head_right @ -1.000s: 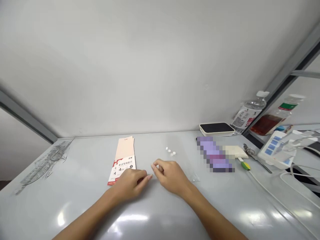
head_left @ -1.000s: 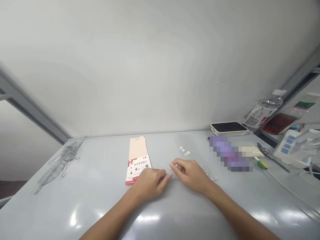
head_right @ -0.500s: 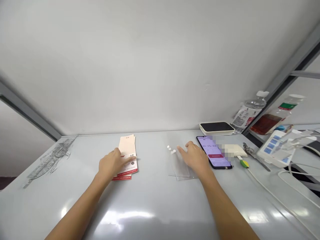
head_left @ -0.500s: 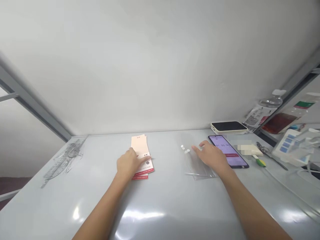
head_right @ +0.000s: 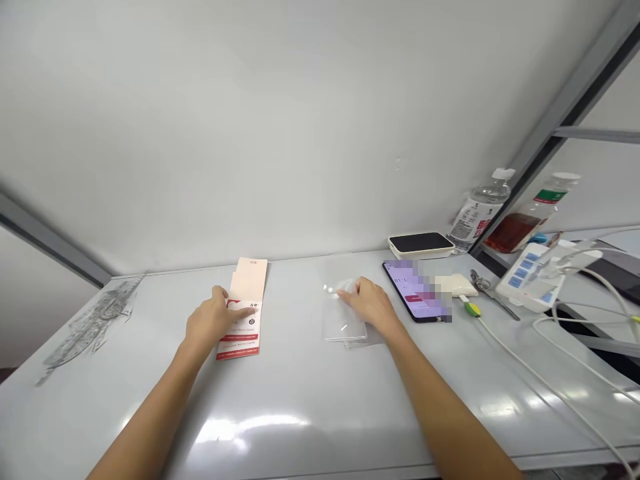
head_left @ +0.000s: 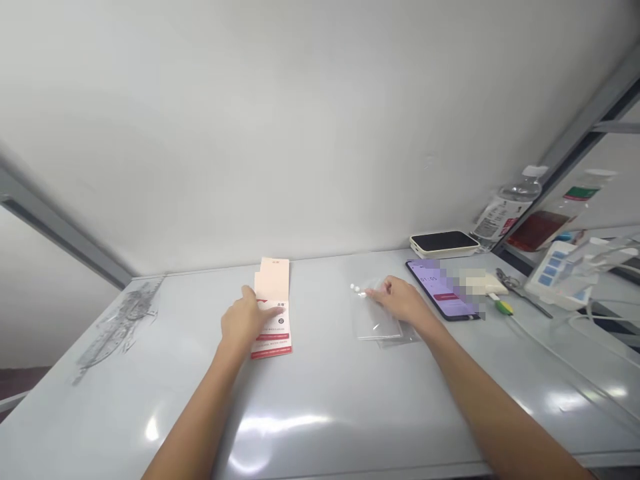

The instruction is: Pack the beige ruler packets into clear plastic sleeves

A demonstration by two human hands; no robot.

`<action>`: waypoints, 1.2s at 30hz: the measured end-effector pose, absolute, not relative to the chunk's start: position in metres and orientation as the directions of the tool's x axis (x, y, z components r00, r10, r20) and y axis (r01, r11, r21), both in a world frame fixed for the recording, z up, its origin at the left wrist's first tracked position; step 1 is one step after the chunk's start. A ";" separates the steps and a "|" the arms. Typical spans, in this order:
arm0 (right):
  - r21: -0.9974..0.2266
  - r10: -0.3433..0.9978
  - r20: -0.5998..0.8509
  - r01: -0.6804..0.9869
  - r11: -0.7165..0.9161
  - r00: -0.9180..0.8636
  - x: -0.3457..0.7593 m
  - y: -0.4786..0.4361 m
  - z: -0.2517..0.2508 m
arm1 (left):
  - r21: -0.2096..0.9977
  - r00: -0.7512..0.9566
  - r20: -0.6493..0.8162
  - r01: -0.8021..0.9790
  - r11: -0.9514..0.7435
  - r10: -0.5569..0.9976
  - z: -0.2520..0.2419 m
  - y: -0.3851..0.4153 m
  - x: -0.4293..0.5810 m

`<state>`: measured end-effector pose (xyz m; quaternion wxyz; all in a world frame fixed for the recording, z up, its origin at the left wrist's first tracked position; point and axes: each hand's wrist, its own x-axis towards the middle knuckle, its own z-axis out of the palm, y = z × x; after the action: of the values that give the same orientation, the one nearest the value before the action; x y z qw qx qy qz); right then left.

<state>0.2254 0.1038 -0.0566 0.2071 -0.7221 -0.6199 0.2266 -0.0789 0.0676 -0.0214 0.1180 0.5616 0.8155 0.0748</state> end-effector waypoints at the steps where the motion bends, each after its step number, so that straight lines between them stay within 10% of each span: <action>1: -0.624 0.993 -0.053 0.773 -0.117 0.108 0.225 0.104 -0.056 | 0.275 -0.337 -0.094 0.896 0.349 0.937 -0.021 0.067 -0.078; 10: -0.884 0.999 0.034 0.467 0.013 0.038 0.214 0.097 -0.044 | 0.660 -0.290 -0.100 0.696 0.282 0.952 -0.022 0.074 -0.085; 16: -0.896 0.979 0.177 0.428 0.119 0.099 0.196 0.083 -0.033 | 0.964 -0.065 -0.056 0.257 0.071 0.996 -0.013 0.061 -0.061; 27: -0.794 0.889 0.458 0.454 0.404 0.009 0.165 0.059 -0.031 | 0.981 0.189 -0.082 0.191 0.045 0.979 -0.036 0.031 -0.012; 36: -0.981 0.956 0.194 -0.051 0.188 -0.219 0.161 0.051 -0.029 | 0.969 0.025 -0.035 0.247 0.027 0.999 -0.034 0.040 -0.020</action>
<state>0.1613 0.0510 -0.0289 0.4940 -0.3826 -0.5915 0.5096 -0.0195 0.0398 -0.0343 0.4489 0.5576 0.5587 0.4188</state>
